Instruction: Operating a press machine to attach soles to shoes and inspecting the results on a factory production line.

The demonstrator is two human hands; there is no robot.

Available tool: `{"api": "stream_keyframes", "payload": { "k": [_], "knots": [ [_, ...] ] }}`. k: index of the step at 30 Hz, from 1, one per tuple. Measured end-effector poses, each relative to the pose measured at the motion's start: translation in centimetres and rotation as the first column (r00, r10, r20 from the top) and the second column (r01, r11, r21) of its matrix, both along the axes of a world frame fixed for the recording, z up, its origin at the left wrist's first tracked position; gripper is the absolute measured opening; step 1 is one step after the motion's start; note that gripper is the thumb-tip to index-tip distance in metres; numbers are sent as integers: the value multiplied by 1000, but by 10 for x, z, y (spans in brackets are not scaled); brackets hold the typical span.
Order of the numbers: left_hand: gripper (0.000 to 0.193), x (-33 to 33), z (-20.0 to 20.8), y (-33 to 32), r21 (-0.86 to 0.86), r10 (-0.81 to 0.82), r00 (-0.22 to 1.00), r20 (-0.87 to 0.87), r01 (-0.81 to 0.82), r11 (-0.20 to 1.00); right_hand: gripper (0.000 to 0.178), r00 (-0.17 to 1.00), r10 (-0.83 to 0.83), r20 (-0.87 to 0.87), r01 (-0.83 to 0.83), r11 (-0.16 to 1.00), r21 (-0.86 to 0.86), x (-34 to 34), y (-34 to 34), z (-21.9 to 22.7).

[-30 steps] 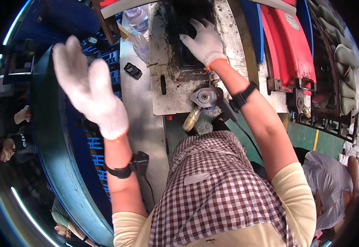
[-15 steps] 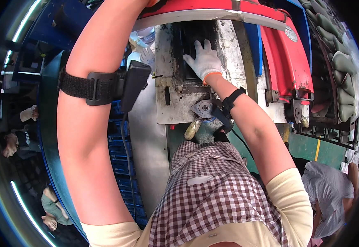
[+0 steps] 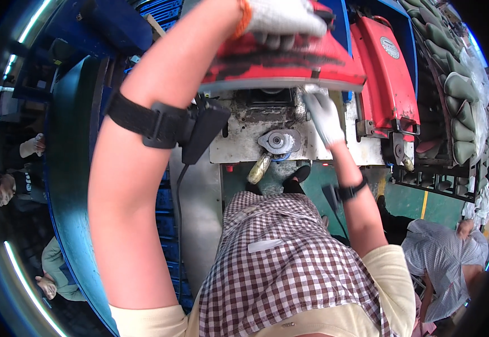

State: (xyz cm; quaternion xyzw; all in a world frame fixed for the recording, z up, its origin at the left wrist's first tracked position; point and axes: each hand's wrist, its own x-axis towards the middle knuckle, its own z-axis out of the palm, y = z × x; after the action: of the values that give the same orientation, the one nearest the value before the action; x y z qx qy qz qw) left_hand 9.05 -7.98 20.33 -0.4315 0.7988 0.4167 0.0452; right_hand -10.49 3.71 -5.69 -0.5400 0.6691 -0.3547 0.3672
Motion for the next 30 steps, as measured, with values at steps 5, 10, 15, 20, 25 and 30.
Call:
{"api": "stream_keyframes", "payload": {
  "k": [5, 10, 15, 20, 25, 30],
  "knots": [
    [41, 0, -78, 35, -149, -212, 976, -41, 204, 968, 35, 906, -128, 403, 48, 978, 203, -15, 135, -67],
    [40, 9, -168, 62, -443, -223, 973, 67, 229, 867, 60, 788, 142, 599, -490, 734, 471, 21, 133, -77],
    [34, 20, -234, 81, -589, -111, 994, 26, 105, 801, 74, 535, 139, 833, -712, 606, 355, 69, 104, -73],
    [34, 23, -232, 77, -605, -84, 996, 41, 91, 791, 64, 79, -102, 992, -762, 636, 126, 112, 89, -86],
    [35, 33, -235, 78, -624, -67, 998, 13, 60, 779, 49, 58, -199, 978, -765, 621, 172, 118, 86, -92],
    [35, 35, -234, 77, -628, -66, 998, 19, 63, 775, 35, 152, -173, 973, -790, 570, 225, 84, 96, -88]
  ]
}}
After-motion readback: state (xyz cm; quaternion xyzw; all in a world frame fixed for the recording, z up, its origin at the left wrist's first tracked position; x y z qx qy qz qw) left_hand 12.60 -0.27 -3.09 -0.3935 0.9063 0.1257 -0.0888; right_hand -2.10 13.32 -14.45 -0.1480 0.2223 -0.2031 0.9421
